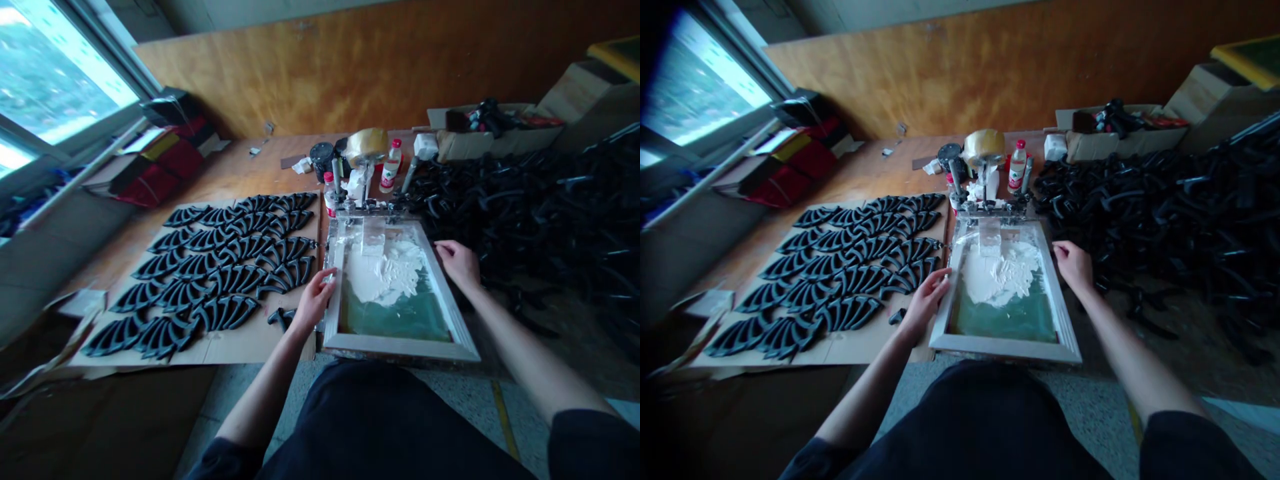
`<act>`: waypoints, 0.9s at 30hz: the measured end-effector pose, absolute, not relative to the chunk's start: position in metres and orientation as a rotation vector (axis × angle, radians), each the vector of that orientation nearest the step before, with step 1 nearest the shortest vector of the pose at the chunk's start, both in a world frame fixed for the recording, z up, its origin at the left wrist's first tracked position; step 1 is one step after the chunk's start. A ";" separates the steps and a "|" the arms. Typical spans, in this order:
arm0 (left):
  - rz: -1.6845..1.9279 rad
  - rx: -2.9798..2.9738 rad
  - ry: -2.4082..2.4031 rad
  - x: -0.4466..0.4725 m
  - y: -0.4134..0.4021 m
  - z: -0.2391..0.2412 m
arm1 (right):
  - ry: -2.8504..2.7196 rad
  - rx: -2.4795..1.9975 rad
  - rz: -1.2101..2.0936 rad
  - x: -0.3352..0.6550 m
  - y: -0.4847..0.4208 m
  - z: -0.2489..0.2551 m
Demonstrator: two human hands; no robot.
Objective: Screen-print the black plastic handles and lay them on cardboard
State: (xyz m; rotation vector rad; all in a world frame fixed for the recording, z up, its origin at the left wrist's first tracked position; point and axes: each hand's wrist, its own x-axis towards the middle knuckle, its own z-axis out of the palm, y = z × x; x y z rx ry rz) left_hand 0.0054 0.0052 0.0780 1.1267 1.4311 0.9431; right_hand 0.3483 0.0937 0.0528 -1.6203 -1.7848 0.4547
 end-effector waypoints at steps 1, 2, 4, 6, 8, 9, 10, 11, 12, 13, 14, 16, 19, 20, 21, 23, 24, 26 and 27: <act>0.901 1.115 1.463 0.006 0.002 0.062 | -1.768 -1.629 0.396 0.343 0.102 0.058; 0.870 1.116 1.500 0.007 0.000 0.049 | -1.799 -1.605 0.332 0.332 0.109 0.063; 0.814 1.153 1.585 0.009 0.000 0.028 | -1.979 -1.496 0.220 0.298 0.121 0.071; 0.759 1.203 1.656 0.011 0.002 0.016 | -2.208 -1.408 0.176 0.262 0.126 0.076; 0.720 1.232 1.693 0.011 0.005 0.010 | -2.388 -1.396 0.234 0.237 0.122 0.076; 0.709 1.239 1.704 0.011 0.005 0.009 | -2.457 -1.396 0.266 0.231 0.116 0.073; 0.702 1.243 1.709 0.010 0.005 0.008 | -2.518 -1.377 0.284 0.228 0.108 0.070; 0.698 1.245 1.712 0.010 0.005 0.007 | -2.580 -1.323 0.287 0.230 0.098 0.066; 0.697 1.245 1.713 0.009 0.005 0.006 | -2.641 -1.236 0.275 0.235 0.088 0.062; 0.698 1.243 1.714 0.009 0.005 0.006 | -2.702 -1.119 0.261 0.241 0.078 0.060; 0.699 1.241 1.715 0.009 0.004 0.005 | -2.757 -0.985 0.255 0.248 0.069 0.058; 0.699 1.238 1.719 0.008 0.004 0.004 | -2.832 -0.763 0.288 0.261 0.058 0.058; 0.706 1.244 1.714 0.008 0.004 0.004 | -2.847 -0.686 0.416 0.269 0.060 0.064; 0.710 1.246 1.710 0.008 0.004 0.004 | -2.819 -0.732 0.430 0.268 0.063 0.065; 0.716 1.249 1.705 0.008 0.004 0.004 | -2.779 -0.793 0.414 0.265 0.064 0.065; 0.725 1.250 1.697 0.008 0.004 0.005 | -2.697 -0.866 0.309 0.260 0.062 0.059; 0.729 1.249 1.694 0.008 0.004 0.005 | -2.672 -0.861 0.252 0.259 0.057 0.054; 0.736 1.243 1.690 0.008 0.004 0.006 | -2.664 -0.794 0.219 0.259 0.047 0.046; 0.740 1.238 1.689 0.009 0.004 0.007 | -2.668 -0.766 0.250 0.261 0.043 0.043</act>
